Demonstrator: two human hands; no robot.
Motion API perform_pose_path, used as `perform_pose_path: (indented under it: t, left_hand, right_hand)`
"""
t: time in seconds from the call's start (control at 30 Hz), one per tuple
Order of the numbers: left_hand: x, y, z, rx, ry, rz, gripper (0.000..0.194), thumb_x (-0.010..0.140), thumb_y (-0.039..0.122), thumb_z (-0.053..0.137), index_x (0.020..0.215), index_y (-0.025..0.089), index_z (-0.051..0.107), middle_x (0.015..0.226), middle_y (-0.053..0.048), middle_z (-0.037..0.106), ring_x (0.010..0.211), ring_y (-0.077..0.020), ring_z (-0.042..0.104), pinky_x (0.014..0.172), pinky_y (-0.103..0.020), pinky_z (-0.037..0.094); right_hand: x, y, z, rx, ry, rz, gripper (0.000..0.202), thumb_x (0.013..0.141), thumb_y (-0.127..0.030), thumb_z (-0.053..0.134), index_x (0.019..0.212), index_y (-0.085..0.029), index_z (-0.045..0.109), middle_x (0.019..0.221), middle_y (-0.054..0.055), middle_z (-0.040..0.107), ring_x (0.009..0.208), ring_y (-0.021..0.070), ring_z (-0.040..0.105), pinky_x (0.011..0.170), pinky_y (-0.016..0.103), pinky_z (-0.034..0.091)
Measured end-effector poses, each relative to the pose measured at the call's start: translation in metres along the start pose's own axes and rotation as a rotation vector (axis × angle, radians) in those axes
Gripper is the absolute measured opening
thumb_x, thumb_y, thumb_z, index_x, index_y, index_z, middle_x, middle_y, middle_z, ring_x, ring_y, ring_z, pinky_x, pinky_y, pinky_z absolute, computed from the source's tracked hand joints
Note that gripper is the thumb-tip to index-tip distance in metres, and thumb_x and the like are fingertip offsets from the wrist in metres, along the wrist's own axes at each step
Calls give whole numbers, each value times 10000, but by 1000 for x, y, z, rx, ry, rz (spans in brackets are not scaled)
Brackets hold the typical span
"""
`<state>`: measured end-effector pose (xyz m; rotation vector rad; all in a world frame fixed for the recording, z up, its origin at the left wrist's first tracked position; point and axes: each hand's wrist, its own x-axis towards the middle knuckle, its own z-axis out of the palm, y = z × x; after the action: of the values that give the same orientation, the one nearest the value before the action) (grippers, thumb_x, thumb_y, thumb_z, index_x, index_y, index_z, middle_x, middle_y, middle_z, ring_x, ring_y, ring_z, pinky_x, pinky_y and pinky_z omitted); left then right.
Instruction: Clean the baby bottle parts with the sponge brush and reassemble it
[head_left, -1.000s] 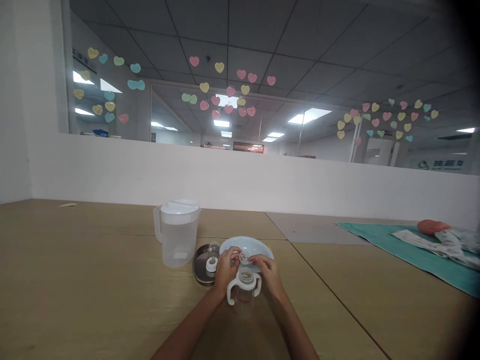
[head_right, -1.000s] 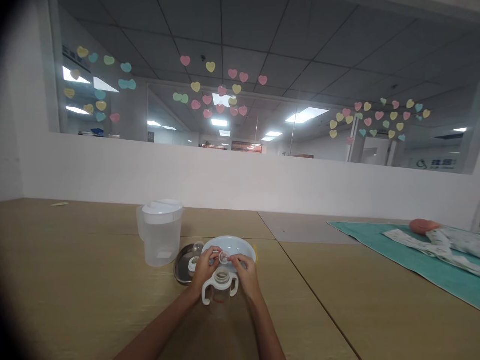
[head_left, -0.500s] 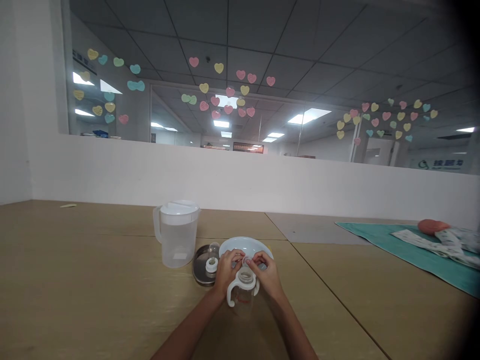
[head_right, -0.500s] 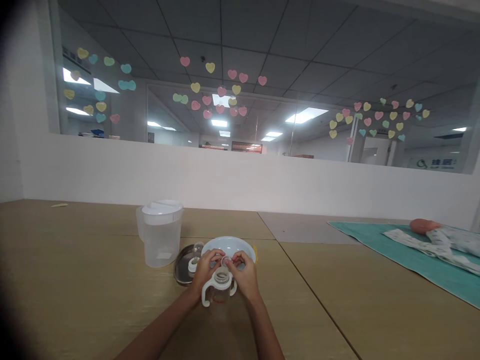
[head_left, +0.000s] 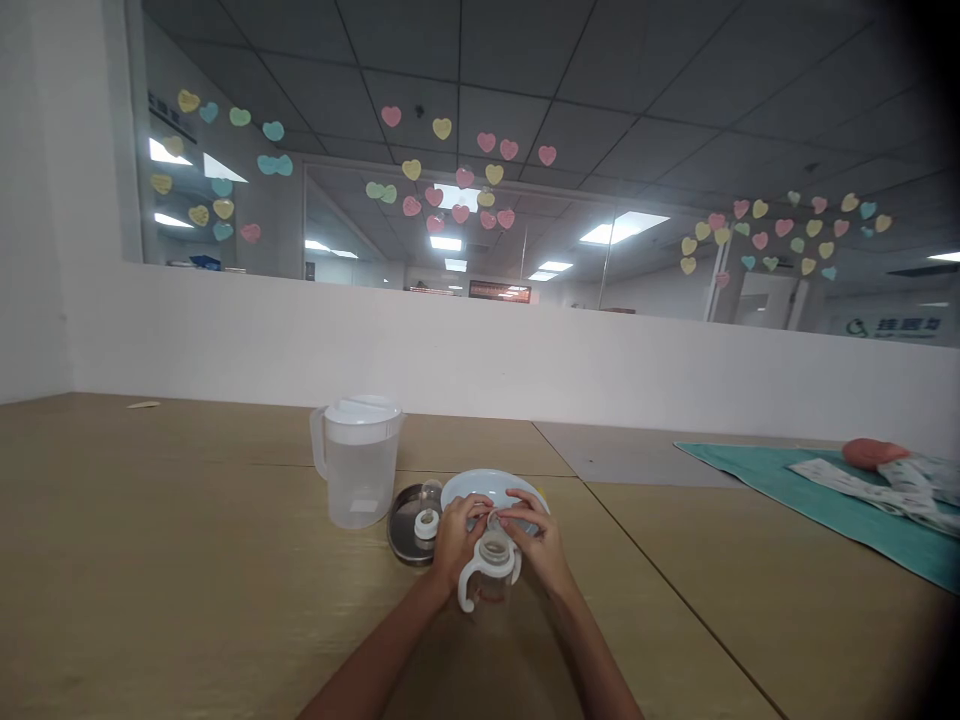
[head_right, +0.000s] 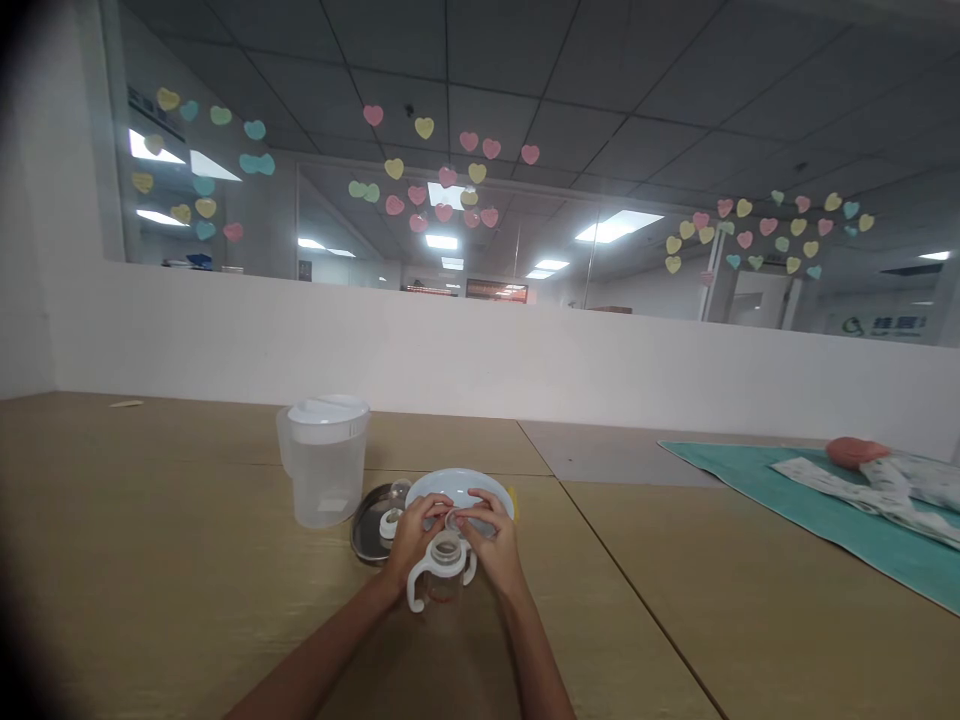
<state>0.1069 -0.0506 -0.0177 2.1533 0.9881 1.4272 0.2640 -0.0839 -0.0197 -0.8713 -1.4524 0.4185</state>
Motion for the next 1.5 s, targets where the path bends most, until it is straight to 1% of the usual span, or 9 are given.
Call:
perform_pose_path:
  t: [0.3,0.57,0.63,0.77,0.9,1.0,1.13,1.3,1.5]
  left_hand:
    - [0,-1,0,10,-12,-15,206,819,335,498,922,226,639,950,-42,682,928,-219,587,859,-353,420]
    - [3,0,-2,80,24,-27,179,797,337,563,917,234,646,913,-20,713,949,-228,577,908,-389,386]
    - [3,1,-2,75,20,-23,172,800,329,561,914,232,647,927,-18,710,952,-225,576,910,-388,386]
    - [1,0,-2,45,37,-4,157,797,313,565,900,234,653,933,-19,702,941,-217,580,892,-372,402]
    - [-1,1,-2,32,37,-11,174,799,309,549,911,230,656,917,-31,698,927,-218,582,886,-372,411]
    - [-1,2,-3,39,8,-13,190,801,323,546,922,227,655,936,-35,700,945,-227,577,888,-379,410]
    - [0,3,-2,61,-29,-1,184,812,327,543,937,246,651,910,-15,711,936,-220,582,879,-371,413]
    - [2,3,1,82,-54,13,202,822,347,533,952,248,652,937,-25,698,936,-218,572,890,-366,404]
    - [2,9,-1,203,-85,58,212,843,363,507,936,255,664,921,-33,665,905,-208,535,863,-351,391]
  right_hand:
    - [0,2,0,-3,-4,-17,151,717,-384,669,717,-256,748,1079,82,604,1023,231,526,947,392,386]
    - [3,3,-11,216,180,83,235,671,-443,705,713,-212,726,998,83,628,1009,235,550,889,367,430]
    - [2,3,-11,236,164,96,236,680,-436,700,754,-213,731,946,79,657,965,229,572,877,372,437]
    - [1,-2,-6,146,22,87,234,703,-401,689,842,-220,740,916,78,686,910,221,598,870,381,441]
    - [2,-1,-3,40,2,18,222,693,-413,694,771,-210,739,846,65,686,852,213,608,840,375,457]
    - [1,4,-1,37,51,28,266,735,-448,652,764,-188,699,827,63,684,832,202,615,817,353,470]
    - [-2,9,1,88,187,86,317,827,-510,528,826,-195,566,829,48,680,766,175,633,771,333,490]
    - [-5,9,3,99,328,153,352,847,-569,459,875,-219,433,760,40,673,655,171,635,687,322,499]
    - [-5,6,-2,-17,461,125,352,849,-572,435,856,-220,426,701,15,643,687,165,616,707,300,456]
